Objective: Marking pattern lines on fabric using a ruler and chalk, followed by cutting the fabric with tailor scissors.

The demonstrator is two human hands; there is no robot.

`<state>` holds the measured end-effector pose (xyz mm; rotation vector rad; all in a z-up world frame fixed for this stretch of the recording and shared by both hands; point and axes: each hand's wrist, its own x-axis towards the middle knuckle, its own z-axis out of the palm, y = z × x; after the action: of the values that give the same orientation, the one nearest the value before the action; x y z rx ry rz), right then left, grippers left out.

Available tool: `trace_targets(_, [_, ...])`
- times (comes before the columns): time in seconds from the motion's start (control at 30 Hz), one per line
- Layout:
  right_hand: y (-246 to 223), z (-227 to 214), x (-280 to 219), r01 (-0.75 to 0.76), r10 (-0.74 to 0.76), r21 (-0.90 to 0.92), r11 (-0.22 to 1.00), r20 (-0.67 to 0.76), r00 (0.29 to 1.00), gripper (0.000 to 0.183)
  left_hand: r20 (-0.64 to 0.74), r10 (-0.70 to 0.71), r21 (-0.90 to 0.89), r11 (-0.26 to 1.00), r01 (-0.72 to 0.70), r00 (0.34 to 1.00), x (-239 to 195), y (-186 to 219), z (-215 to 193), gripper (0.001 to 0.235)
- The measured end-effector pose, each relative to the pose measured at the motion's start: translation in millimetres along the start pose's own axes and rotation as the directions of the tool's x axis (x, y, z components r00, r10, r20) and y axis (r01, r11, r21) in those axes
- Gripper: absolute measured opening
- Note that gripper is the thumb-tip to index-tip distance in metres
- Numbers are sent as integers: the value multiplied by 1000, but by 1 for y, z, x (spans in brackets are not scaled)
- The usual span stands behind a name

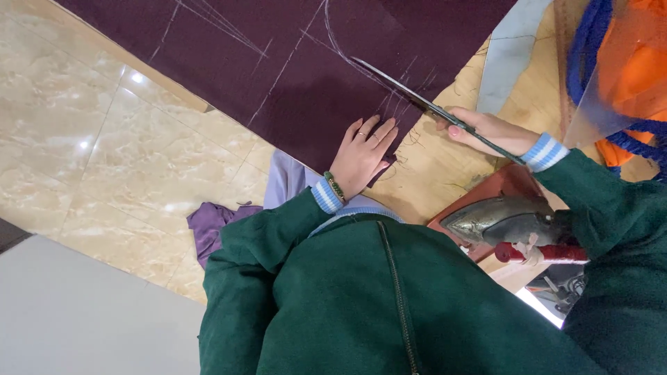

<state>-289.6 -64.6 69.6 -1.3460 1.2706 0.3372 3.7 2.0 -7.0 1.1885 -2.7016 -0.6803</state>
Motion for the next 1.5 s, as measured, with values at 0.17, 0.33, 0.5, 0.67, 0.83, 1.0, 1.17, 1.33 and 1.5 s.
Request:
trace_targets(0.17, [-4, 3, 0, -1, 1, 15, 1000, -35, 999, 59, -26, 25, 9, 1000, -24, 999, 0, -2, 4, 79])
trace_targets(0.33, [-16, 7, -10, -60, 65, 115, 992, -34, 997, 63, -39, 23, -3, 1000, -23, 999, -1, -3, 5, 78])
trace_targets(0.5, [-13, 16, -8, -64, 70, 138, 988, -40, 997, 63, -48, 44, -4, 999, -44, 998, -3, -4, 5, 78])
trace_targets(0.67, [6, 27, 16, 9, 0, 100, 995, -88, 996, 64, -14, 44, -2, 999, -45, 999, -3, -6, -3, 78])
trace_targets(0.83, [6, 32, 22, 18, -1, 139, 990, -121, 993, 57, 17, 51, -21, 999, -50, 999, -4, -7, -16, 77])
trace_targets(1.0, [-27, 37, 7, -11, 49, 260, 966, -139, 989, 56, 60, 81, -42, 996, -79, 995, -6, -13, -29, 74])
trace_targets(1.17, [-33, 45, 11, -18, 50, 224, 975, -137, 989, 60, 85, 156, -75, 986, -149, 984, -6, -22, -32, 75])
trace_targets(1.33, [-51, 54, 13, -78, 112, 189, 979, -172, 979, 63, 112, 231, -98, 970, -221, 966, -6, -35, -28, 76])
trace_targets(1.5, [-54, 65, 19, -107, 153, 207, 972, -223, 963, 59, 107, 306, -126, 948, -292, 946, -4, -50, -13, 78])
